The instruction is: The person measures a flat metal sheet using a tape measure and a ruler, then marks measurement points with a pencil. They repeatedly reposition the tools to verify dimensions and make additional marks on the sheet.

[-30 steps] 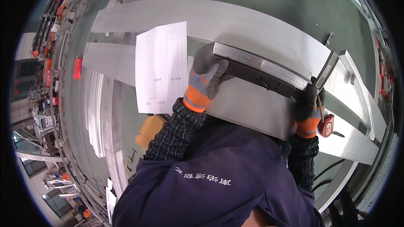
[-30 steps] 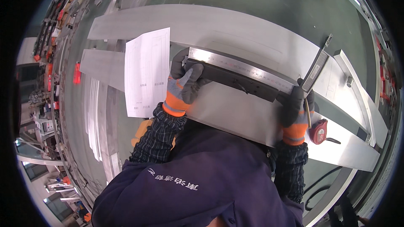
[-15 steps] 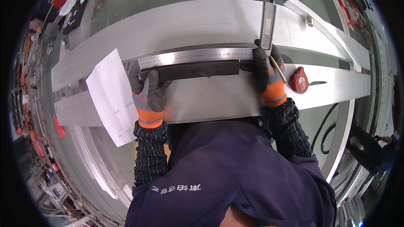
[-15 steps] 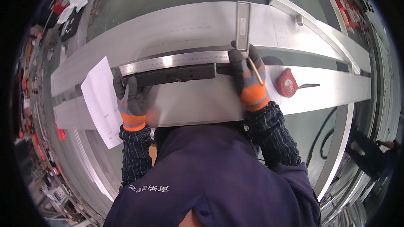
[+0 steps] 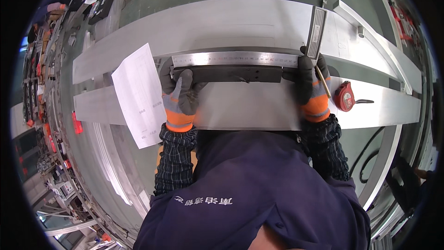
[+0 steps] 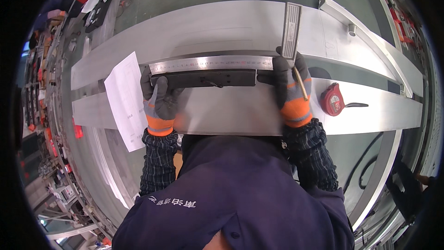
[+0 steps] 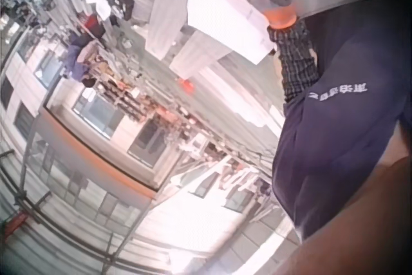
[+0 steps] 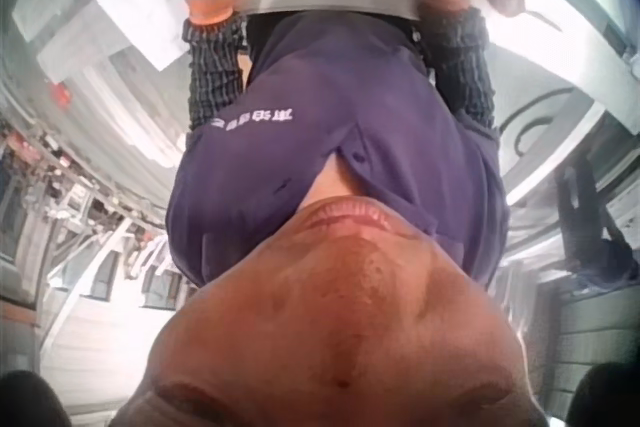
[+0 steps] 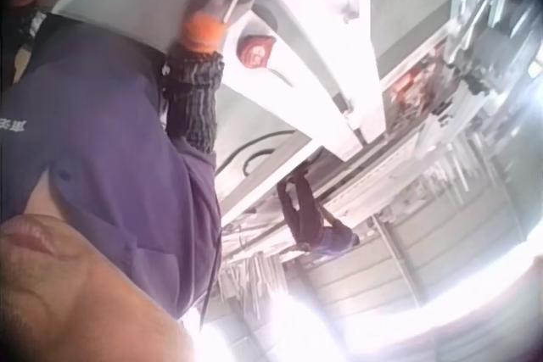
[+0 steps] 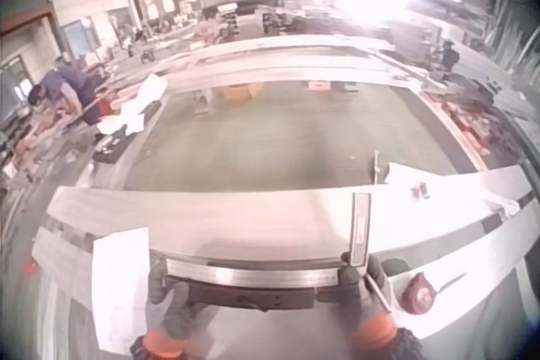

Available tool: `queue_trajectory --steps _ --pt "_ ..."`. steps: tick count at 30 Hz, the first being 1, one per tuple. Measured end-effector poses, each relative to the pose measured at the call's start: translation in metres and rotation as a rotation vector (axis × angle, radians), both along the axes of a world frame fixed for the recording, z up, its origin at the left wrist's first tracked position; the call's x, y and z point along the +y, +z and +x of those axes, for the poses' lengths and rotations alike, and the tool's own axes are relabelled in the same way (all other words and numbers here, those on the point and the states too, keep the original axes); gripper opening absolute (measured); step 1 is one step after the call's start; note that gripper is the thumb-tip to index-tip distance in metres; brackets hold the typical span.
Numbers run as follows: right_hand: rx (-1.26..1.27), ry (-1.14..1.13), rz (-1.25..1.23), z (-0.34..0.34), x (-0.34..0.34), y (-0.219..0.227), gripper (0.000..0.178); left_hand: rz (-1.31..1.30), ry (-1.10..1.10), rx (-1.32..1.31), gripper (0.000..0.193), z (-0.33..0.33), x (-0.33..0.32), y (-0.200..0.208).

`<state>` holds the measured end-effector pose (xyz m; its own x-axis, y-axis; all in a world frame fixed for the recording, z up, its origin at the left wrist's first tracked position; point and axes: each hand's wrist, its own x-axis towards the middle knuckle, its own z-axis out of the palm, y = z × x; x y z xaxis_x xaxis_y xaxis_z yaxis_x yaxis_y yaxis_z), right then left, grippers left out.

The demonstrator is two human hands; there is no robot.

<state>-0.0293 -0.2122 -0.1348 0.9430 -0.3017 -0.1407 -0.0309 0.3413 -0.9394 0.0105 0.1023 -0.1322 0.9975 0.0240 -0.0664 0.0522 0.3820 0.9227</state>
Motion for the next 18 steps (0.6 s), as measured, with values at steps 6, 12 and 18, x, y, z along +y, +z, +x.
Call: queue_trajectory --steps 6,12,18 --pt "0.031 0.006 -0.014 0.001 -0.002 0.007 0.046 -0.017 -0.031 -0.020 0.052 -0.001 0.002 -0.001" --pt "0.048 0.020 0.027 0.003 -0.005 0.005 0.051 -0.008 0.002 0.006 0.055 0.000 0.001 -0.007" --pt "0.025 0.014 0.033 0.002 -0.003 0.010 0.050 0.011 -0.002 0.000 0.051 0.000 -0.001 -0.005"
